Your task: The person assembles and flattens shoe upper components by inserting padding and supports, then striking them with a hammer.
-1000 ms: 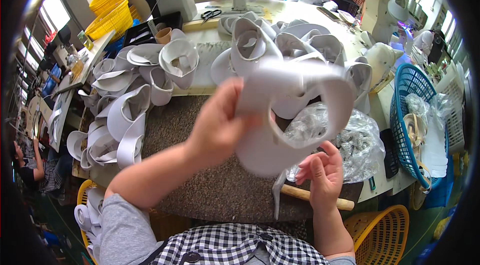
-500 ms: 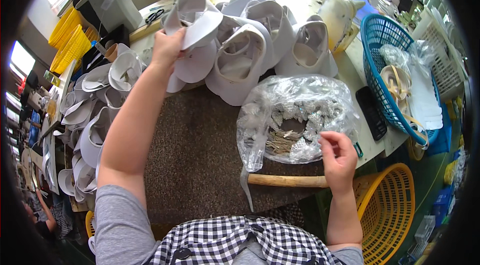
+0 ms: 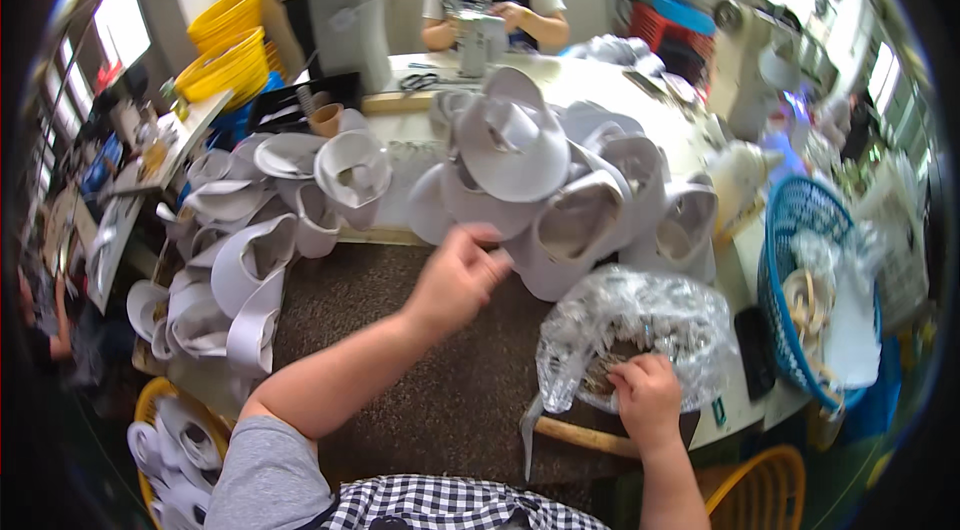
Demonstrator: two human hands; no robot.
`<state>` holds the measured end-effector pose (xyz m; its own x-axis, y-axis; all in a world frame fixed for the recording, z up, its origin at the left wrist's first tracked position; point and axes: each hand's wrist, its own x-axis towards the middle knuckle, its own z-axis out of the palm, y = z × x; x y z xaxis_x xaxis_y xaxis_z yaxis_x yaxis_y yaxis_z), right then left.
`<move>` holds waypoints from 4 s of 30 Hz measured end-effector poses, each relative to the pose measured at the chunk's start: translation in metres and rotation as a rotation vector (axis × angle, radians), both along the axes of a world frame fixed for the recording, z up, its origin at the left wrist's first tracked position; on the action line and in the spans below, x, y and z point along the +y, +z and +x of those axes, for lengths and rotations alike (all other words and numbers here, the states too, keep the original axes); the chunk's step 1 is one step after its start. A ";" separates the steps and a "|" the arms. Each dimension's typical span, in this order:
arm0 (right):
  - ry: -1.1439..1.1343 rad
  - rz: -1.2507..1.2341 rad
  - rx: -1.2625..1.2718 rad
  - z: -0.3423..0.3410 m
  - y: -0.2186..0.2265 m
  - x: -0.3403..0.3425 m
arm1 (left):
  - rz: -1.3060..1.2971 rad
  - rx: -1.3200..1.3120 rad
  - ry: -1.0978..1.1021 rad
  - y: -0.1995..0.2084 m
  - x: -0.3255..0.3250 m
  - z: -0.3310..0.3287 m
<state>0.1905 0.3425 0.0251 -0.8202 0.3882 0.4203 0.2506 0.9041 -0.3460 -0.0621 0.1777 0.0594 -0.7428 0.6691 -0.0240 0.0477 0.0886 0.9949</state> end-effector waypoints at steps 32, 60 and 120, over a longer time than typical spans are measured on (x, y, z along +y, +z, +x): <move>0.384 -1.904 -0.025 -0.038 0.019 -0.096 | 0.191 0.291 -0.452 0.001 -0.089 0.085; 0.471 -2.069 0.047 -0.018 0.005 -0.115 | 0.127 0.499 -0.429 0.001 -0.088 0.095; 0.230 -1.135 0.446 -0.005 0.021 -0.067 | 0.244 -0.949 -0.316 0.001 -0.025 0.115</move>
<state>0.1857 0.2759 0.0462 -0.7890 0.5809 0.2001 -0.2144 0.0449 -0.9757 0.0528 0.1529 0.0601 -0.2779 0.8962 -0.3459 -0.7813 -0.0013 0.6241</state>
